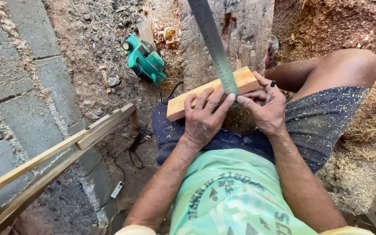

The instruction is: The person sits on the ground and uses a metal ruler and a pen to measure and mark lines on a rectangular piece of wood. They draw several lines on the wood's surface and then place the marked piece on a nearby workbench.

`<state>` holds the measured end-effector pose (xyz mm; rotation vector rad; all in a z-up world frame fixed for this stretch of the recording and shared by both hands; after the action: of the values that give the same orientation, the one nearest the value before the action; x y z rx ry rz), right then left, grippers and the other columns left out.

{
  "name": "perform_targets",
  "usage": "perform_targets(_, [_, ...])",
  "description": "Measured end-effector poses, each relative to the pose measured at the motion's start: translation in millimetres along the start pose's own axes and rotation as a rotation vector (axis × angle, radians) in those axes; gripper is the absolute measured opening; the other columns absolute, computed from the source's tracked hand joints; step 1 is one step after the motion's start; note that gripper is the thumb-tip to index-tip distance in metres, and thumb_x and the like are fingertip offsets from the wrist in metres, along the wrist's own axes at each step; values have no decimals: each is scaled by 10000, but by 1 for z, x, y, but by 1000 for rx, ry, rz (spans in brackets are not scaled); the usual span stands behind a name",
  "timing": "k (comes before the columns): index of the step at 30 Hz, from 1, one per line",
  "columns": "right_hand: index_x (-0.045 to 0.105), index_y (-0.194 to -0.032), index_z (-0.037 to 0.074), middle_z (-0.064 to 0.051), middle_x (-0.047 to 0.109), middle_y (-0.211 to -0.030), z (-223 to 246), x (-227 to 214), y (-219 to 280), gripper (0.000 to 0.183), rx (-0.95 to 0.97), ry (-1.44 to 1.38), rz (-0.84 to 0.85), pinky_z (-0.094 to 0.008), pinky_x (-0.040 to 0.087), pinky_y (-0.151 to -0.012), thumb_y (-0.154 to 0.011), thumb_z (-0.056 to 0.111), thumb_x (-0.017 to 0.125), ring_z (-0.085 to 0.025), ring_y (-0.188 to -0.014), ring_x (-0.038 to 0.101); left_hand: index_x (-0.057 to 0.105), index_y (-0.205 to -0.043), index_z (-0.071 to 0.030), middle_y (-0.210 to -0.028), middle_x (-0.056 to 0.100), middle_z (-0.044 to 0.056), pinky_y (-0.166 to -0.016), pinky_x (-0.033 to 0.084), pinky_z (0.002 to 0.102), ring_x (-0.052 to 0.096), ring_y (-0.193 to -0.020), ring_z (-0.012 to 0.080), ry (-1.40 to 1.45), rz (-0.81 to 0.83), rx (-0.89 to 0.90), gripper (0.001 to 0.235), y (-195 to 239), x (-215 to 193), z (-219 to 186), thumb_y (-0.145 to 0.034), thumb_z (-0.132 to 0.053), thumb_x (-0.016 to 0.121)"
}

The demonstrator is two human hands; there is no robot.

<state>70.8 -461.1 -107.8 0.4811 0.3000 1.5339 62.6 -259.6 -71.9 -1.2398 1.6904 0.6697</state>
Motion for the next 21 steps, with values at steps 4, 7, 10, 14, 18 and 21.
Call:
perform_targets(4, [417, -1526, -108, -105, 666, -1286, -2, -3, 0, 728, -19, 0, 4, -252, 599, -938, -913, -3, 795, -116, -1072, 694, 698, -1345, -267, -1441, 610, -14, -1049, 393, 495, 601, -1240, 231, 6, -30, 10, 395, 1, 2, -1, -954, -250, 748])
perform_targets(7, [430, -1518, -107, -104, 668, -1279, 0, -3, -2, 718, -13, 15, 3, -252, 601, -926, -909, -6, 796, -112, -1063, 694, 699, -1346, -283, -1449, 612, -20, -1046, 394, 480, 598, -1243, 232, 1, -39, 14, 394, 3, 4, 0, -956, -257, 752])
perform_targets(10, [435, -1519, -106, -106, 678, -1268, 0, -4, -2, 714, -11, 29, 8, -245, 599, -918, -909, -10, 794, -111, -1055, 697, 698, -1351, -294, -1455, 610, -16, -1046, 394, 478, 596, -1247, 236, -3, -46, 17, 399, 4, 6, 1, -957, -260, 754])
perform_targets(14, [429, -1527, -103, -107, 676, -1253, -6, -6, -2, 715, -8, -8, 8, -238, 597, -915, -920, -7, 794, -106, -1049, 695, 692, -1349, -306, -1458, 609, -17, -1040, 393, 484, 592, -1251, 240, 0, -46, 24, 399, 4, 7, 2, -957, -279, 757])
perform_targets(18, [422, -1530, -99, -102, 686, -1236, -5, -7, -2, 721, -3, 3, 12, -236, 596, -915, -919, -4, 793, -105, -1051, 697, 688, -1363, -314, -1459, 607, -22, -1039, 398, 481, 591, -1251, 237, -5, -46, 24, 400, 5, 7, 2, -968, -292, 749])
perform_targets(21, [415, -1546, -88, -110, 722, -1142, -4, -7, -1, 732, 35, -11, 13, -233, 596, -919, -924, 2, 791, -107, -1031, 707, 686, -1372, -321, -1459, 605, -22, -1029, 401, 482, 591, -1249, 240, -18, -42, 29, 402, 5, 7, 2, -973, -296, 730])
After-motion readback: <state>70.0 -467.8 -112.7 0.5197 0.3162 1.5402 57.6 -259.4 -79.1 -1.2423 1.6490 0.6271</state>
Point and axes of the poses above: each hand's wrist, its own y-axis away from the middle knuckle, its own x-axis out of the palm, z = x × y, the point moved 1 cm from there along -y, towards the middle knuckle
